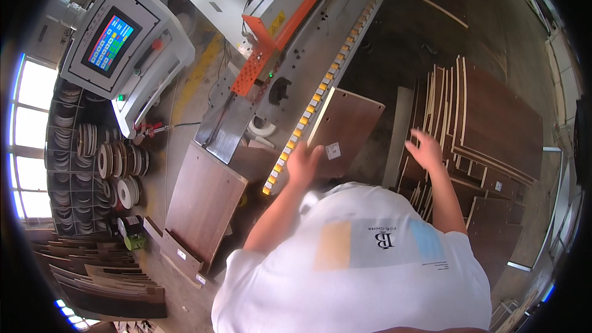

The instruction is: The person applies edge banding to wooden panels using a hot-melt glue gun and an edge banding machine. They repeatedly pick up panels, apply glue to the edges, feed them through the machine, and stack the finished pieces.

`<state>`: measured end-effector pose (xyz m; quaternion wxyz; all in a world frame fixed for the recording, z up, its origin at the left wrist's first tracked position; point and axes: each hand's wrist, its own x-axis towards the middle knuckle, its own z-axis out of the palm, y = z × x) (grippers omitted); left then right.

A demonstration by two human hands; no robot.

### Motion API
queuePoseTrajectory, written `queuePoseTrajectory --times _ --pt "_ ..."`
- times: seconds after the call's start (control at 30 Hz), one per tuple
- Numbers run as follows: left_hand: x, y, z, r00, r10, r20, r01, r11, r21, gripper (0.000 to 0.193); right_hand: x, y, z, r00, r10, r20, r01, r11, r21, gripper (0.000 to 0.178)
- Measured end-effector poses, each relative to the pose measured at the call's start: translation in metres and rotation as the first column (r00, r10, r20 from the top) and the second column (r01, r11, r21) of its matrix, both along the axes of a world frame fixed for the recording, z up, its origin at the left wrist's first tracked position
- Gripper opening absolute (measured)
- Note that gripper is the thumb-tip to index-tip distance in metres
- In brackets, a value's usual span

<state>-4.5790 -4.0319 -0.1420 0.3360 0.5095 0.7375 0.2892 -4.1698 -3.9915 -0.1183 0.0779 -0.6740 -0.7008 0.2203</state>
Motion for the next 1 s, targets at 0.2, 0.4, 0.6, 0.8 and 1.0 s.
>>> queuePoseTrajectory --times 0.2,0.4,0.6,0.8,1.0 --pt "0.032 0.004 0.025 0.993 -0.121 0.000 0.121 0.992 -0.043 0.046 -0.123 0.057 0.069 0.912 0.264 -0.314 -0.076 0.861 0.502 0.058" --pt "0.031 -0.001 0.019 0.980 -0.084 0.181 0.096 0.994 -0.059 0.046 -0.106 0.045 0.046 0.952 0.227 -0.203 -0.111 0.880 0.461 0.056" --pt "-0.024 0.009 -0.039 0.851 0.264 0.454 -0.243 0.964 -0.105 0.040 0.027 -0.035 -0.077 1.000 -0.001 -0.012 0.001 1.000 0.001 0.039" --pt "-0.105 0.054 -0.093 0.522 0.498 0.692 -0.413 0.858 -0.306 0.043 0.031 -0.107 -0.102 0.984 -0.083 -0.157 0.059 0.987 -0.149 0.031" --pt "-0.112 0.098 -0.099 0.128 0.528 0.839 -0.595 0.718 -0.362 0.048 0.016 -0.133 -0.099 0.956 -0.100 -0.277 -0.019 0.917 -0.398 0.024"
